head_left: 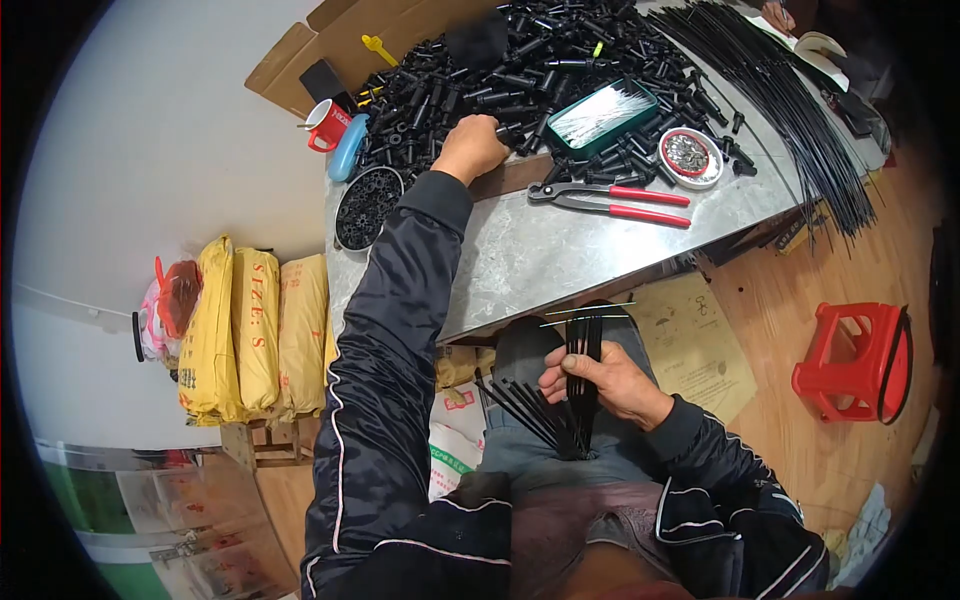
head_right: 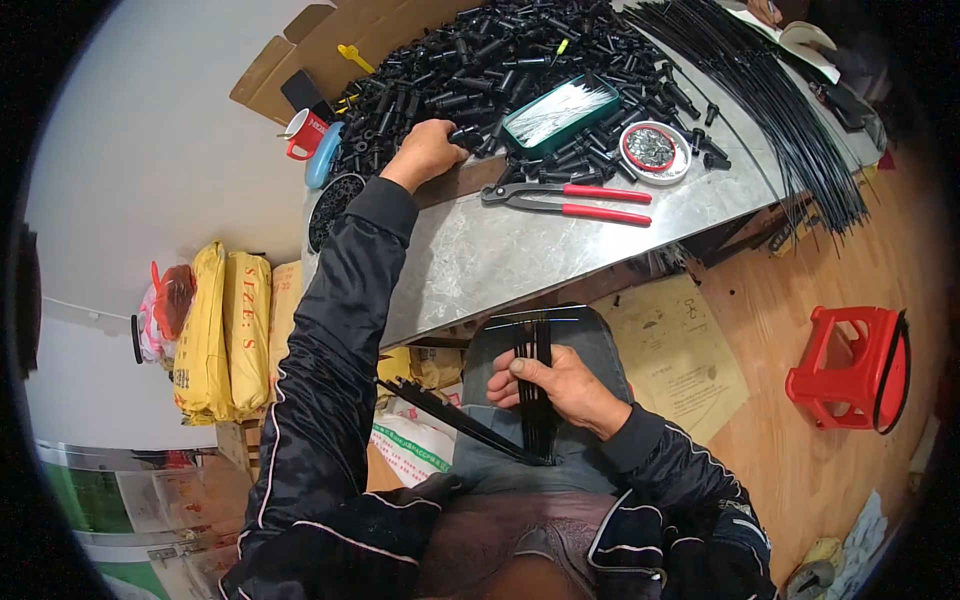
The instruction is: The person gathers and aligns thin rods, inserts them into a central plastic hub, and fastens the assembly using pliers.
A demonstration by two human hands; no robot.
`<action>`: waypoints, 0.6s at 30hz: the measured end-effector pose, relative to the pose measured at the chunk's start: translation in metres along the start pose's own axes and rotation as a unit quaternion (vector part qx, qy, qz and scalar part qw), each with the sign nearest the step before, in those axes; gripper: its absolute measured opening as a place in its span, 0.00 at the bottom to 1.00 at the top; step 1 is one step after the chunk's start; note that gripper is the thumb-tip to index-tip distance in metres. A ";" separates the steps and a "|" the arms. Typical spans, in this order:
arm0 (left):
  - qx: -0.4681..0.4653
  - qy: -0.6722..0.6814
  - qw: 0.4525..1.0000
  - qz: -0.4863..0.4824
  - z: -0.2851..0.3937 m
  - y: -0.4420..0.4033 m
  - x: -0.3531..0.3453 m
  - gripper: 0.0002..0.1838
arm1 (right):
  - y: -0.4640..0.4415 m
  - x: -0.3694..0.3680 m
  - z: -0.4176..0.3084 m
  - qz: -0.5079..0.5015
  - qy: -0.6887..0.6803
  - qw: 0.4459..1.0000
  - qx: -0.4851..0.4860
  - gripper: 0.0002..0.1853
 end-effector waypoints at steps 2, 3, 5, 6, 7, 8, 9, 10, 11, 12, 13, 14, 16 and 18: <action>-0.010 -0.023 0.999 0.038 -0.001 -0.001 0.000 0.17 | 0.002 -0.001 -0.002 0.001 0.002 1.000 0.004 0.16; -0.011 -0.020 0.999 0.039 -0.003 0.000 -0.003 0.17 | 0.003 -0.002 -0.001 -0.010 -0.001 1.000 0.005 0.17; 0.062 0.076 0.982 0.164 -0.004 0.014 0.023 0.13 | 0.006 -0.006 -0.001 -0.016 -0.005 1.000 0.006 0.17; 0.041 0.159 0.966 0.200 0.000 0.021 0.034 0.15 | 0.007 -0.006 -0.002 -0.008 0.001 1.000 0.014 0.18; 0.104 0.324 0.934 0.110 -0.008 0.026 0.024 0.14 | 0.008 -0.006 -0.001 0.002 0.005 1.000 0.017 0.19; 0.147 0.536 0.830 0.041 0.011 0.048 0.027 0.12 | 0.007 -0.006 0.000 -0.003 0.010 1.000 0.029 0.20; 0.133 0.602 0.787 0.011 0.025 0.070 0.033 0.11 | 0.008 -0.007 0.000 0.005 0.007 0.999 0.035 0.19; 0.106 0.631 0.768 -0.016 0.037 0.091 0.034 0.15 | 0.009 -0.008 -0.001 0.014 0.004 0.999 0.038 0.18; 0.115 0.645 0.754 -0.040 0.046 0.115 0.031 0.16 | 0.009 -0.009 -0.002 0.014 0.006 0.999 0.046 0.17; 0.127 0.659 0.739 -0.063 0.053 0.138 0.029 0.17 | 0.009 -0.009 -0.001 0.013 0.009 0.998 0.053 0.16; 0.153 0.677 0.716 -0.070 0.057 0.162 0.027 0.17 | 0.011 -0.010 0.002 0.020 0.006 0.998 0.052 0.16; 0.175 0.695 0.693 -0.072 0.057 0.183 0.024 0.18 | 0.012 -0.012 0.001 0.024 0.008 0.998 0.054 0.16; 0.211 0.730 0.646 -0.068 0.052 0.221 0.013 0.17 | 0.014 -0.015 0.004 0.029 -0.002 0.998 0.048 0.14; 0.252 0.792 0.555 -0.023 0.046 0.246 0.008 0.17 | 0.015 -0.019 0.002 0.024 0.014 0.997 0.066 0.14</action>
Point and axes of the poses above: each hand's wrist, its own y-axis away from the middle knuckle, its own x-axis out of the back of the hand, z = x × y, the point moved 7 cm from there along -y, towards the middle knuckle, and after that the axes turned 8 degrees about z, right-handed, at the moved point
